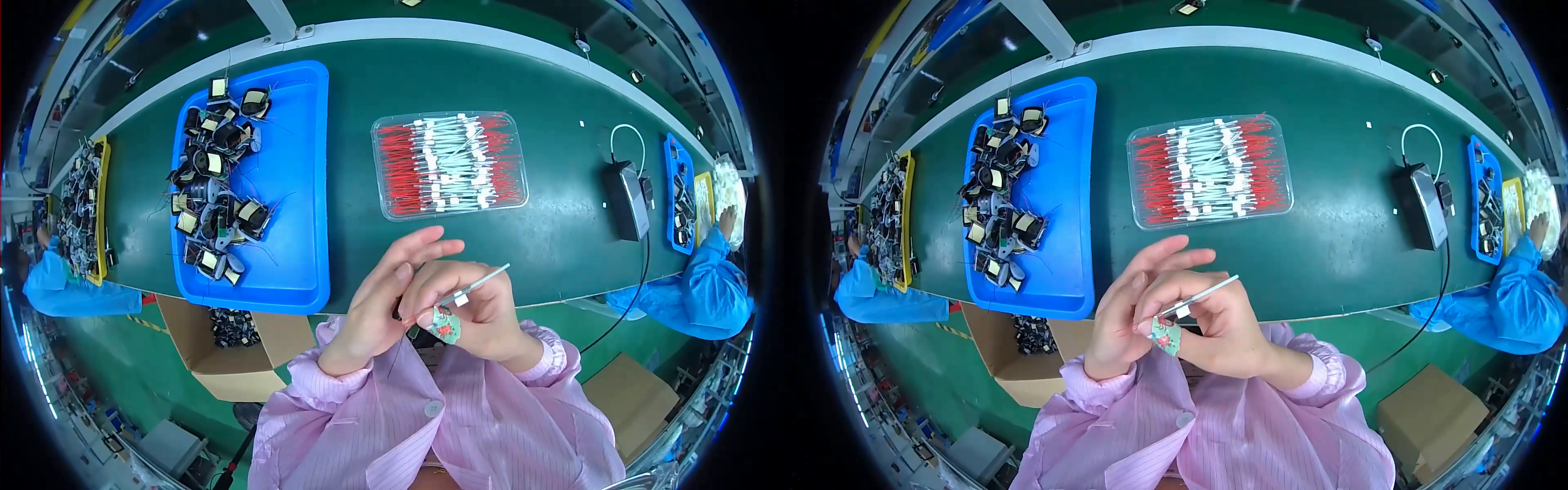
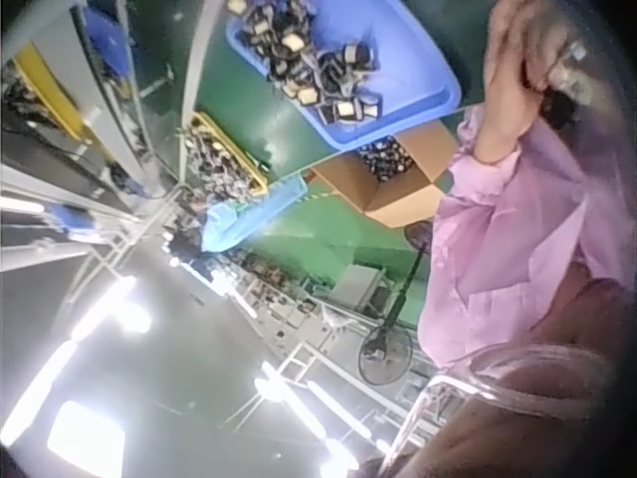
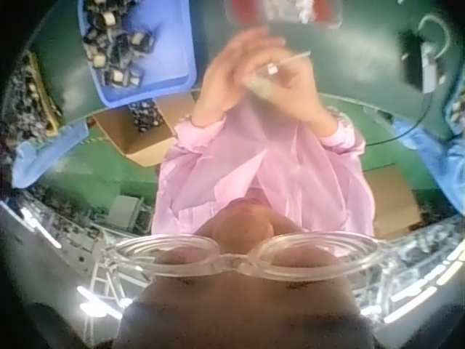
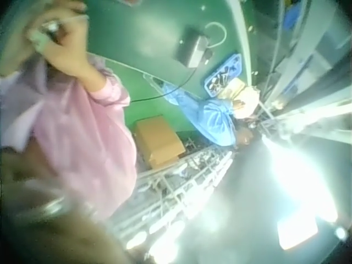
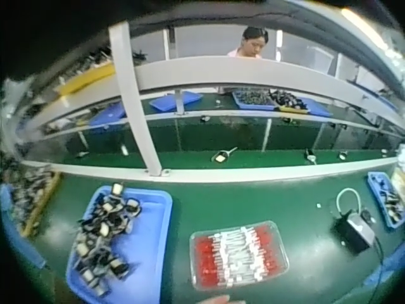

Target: The person assembles small electronic components by hand, inserting circuit boards and wire assemblies into electronic housings and connecting connector pins.

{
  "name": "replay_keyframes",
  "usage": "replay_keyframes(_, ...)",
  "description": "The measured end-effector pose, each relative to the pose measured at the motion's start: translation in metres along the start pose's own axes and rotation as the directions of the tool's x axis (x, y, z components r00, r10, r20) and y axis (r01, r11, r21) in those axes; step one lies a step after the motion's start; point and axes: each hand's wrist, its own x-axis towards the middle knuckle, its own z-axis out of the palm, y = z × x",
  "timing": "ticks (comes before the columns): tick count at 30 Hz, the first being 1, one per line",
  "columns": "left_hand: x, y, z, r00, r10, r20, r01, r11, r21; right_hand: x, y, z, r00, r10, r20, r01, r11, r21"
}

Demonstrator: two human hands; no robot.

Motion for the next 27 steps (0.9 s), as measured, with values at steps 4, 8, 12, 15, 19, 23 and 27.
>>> replay_keyframes(4, -0.002, -0.001, -0.005, 0.983, 0.06, -0.175, -0.067, 0.997, -0.035, -0.004, 0.005, -0.002, 0.991, -0.092, -0.096, 0.092, 0.996, 0.0)
replay_keyframes(8, -0.008, 0.007, -0.014, 0.965, 0.198, -0.171, -0.193, 0.98, 0.045, -0.007, -0.006, -0.002, 0.972, -0.118, -0.205, 0.118, 0.993, -0.009)
replay_keyframes(12, -0.011, 0.014, -0.004, 0.928, 0.368, -0.054, -0.3, 0.828, 0.474, -0.009, -0.009, -0.002, 0.985, -0.098, -0.143, 0.106, 0.993, 0.052)
replay_keyframes(15, -0.012, 0.015, 0.01, 0.905, 0.402, -0.139, -0.276, 0.804, 0.527, -0.009, -0.009, 0.001, 0.99, -0.044, -0.131, 0.059, 0.991, 0.117)
replay_keyframes(19, -0.012, 0.005, -0.006, 0.781, 0.624, -0.012, -0.353, 0.458, 0.816, -0.007, -0.006, 0.002, 0.99, -0.05, -0.133, 0.062, 0.994, 0.087)
replay_keyframes(23, -0.018, 0.003, -0.01, 0.681, 0.703, 0.206, -0.297, 0.007, 0.955, -0.005, -0.006, 0.006, 0.961, -0.093, -0.26, 0.081, 0.995, -0.057)
replay_keyframes(27, -0.011, 0.006, -0.005, 0.583, 0.716, 0.385, -0.363, -0.195, 0.911, -0.001, -0.011, 0.009, 0.94, -0.14, -0.311, 0.07, 0.972, -0.225)
